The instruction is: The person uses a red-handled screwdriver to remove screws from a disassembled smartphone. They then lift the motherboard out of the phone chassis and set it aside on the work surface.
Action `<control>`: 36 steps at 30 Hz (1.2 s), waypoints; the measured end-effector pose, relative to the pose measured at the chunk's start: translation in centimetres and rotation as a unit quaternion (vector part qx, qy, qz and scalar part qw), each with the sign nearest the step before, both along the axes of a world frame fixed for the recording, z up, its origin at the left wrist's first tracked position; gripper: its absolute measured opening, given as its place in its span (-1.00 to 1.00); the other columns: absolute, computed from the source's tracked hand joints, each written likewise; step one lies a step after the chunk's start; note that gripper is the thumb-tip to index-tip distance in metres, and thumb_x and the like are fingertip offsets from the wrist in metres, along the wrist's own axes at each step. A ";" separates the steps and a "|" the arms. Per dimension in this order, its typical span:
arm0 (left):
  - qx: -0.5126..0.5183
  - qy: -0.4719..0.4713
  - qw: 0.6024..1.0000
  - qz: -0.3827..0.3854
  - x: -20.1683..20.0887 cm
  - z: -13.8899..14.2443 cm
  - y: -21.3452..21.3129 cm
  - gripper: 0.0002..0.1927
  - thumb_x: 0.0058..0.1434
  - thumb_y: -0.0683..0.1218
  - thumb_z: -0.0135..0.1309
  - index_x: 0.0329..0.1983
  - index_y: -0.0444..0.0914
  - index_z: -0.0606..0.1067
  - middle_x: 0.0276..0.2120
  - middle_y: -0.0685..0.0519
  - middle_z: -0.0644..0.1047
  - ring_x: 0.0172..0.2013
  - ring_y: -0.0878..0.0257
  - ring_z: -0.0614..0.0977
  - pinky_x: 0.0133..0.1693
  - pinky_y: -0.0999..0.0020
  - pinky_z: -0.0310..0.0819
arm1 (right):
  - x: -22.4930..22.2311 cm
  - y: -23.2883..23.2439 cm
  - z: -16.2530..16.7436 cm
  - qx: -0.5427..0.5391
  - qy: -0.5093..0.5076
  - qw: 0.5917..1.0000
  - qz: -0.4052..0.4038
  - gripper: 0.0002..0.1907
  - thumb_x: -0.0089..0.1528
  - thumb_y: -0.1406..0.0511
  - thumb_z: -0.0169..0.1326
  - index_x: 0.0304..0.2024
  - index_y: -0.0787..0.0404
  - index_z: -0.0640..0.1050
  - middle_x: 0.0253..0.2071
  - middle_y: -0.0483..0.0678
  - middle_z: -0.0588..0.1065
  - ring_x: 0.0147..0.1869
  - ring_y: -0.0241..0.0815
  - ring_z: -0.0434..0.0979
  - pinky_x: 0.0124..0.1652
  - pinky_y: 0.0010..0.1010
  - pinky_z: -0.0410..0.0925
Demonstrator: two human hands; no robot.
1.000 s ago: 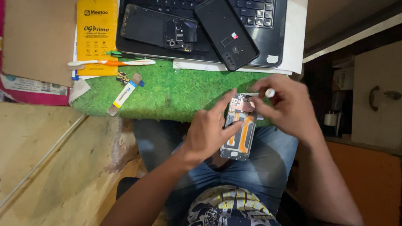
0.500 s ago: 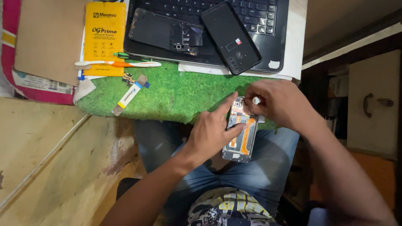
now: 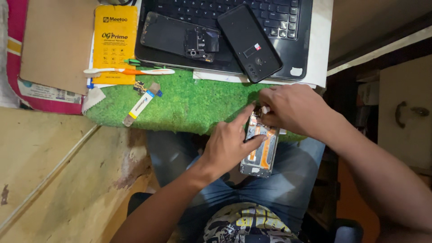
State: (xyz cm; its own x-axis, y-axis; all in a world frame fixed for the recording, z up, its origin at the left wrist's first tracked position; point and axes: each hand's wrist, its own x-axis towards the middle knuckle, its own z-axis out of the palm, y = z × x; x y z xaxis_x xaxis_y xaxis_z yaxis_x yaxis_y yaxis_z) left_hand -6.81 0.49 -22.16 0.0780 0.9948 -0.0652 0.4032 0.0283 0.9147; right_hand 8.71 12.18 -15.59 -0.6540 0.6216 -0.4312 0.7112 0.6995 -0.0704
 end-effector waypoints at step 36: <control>-0.018 0.012 1.000 0.000 0.1 0.5 0.1 -0.16 0.12 0.03 0.31 0.44 -0.23 0.27 -0.77 -0.02 0.46 -0.77 0.18 0.51 -0.57 0.22 0.45 | 1.1 6.5 1.2 0.059 0.267 0.955 -0.119 -0.79 0.24 0.29 0.20 -0.11 0.25 0.64 -0.38 0.11 0.58 -0.32 0.01 0.63 -0.23 -0.21 0.45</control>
